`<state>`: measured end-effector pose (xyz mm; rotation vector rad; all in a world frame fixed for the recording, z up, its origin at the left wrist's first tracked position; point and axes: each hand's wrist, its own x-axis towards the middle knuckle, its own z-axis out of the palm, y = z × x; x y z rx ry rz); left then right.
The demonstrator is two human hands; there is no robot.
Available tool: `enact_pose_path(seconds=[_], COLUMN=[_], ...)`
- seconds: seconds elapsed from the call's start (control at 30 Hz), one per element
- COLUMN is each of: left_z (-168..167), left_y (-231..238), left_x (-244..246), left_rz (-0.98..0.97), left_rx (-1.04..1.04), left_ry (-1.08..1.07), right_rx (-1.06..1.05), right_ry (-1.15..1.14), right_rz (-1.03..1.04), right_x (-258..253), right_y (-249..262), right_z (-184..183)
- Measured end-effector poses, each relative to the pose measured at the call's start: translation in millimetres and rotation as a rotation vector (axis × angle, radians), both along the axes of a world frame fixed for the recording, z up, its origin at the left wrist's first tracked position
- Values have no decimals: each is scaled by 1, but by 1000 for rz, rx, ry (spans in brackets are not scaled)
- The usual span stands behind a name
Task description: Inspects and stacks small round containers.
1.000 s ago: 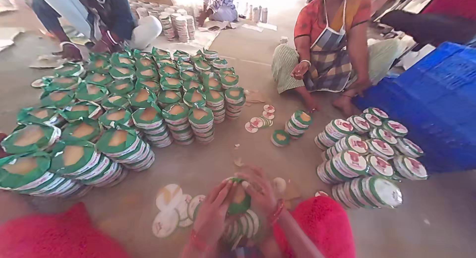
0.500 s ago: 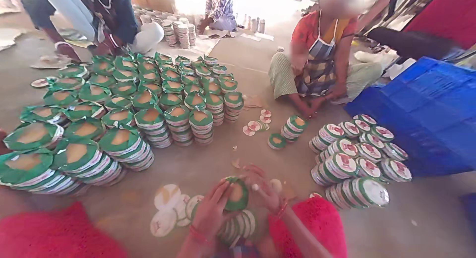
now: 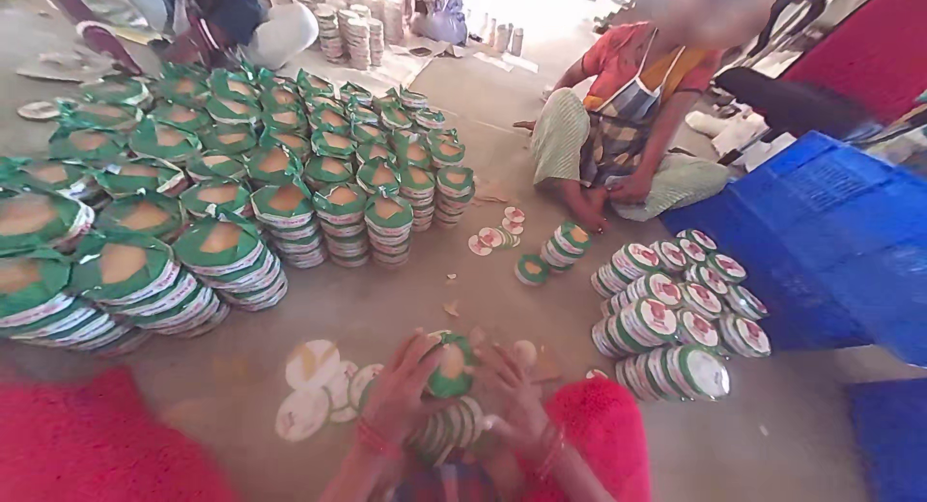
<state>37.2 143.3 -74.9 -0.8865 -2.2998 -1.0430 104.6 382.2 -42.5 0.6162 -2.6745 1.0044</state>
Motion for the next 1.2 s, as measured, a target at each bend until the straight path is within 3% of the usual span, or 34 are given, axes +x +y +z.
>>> enact_pose_path(seconds=[0.1,0.27,0.37,0.5,0.63,0.8,0.93,1.07,1.2], left_z=[-1,1,5,8,-10,-19,-16,-15,-15], left_y=[0,0,1,4,8,16,13,16,15], left_x=[-2,-3,-1,5,8,18,18,20,19], left_rz=[-39,-105,-132,-109,-121,-68,-90,-72,-61], left_rx=[41,83,148,273,507,564,588,578,560], left_ry=[-57,-120,-194,-269,-320,-387,-438,-475,-498], right_rx=[-92,228,244,348,318,467,348,239,192], right_ry=[-62,13,39,117,89,109,68,35,-69], right_rz=[29,-143,-128,-134,-100,-175,-94,-312,-321], right_x=[18,33,32,22,9,-18,-21,-36,-41], right_y=[-16,-48,-61,-71,-76,-78,-81,-61,-55], right_z=[13,18,24,26,39,44,54,54,41])
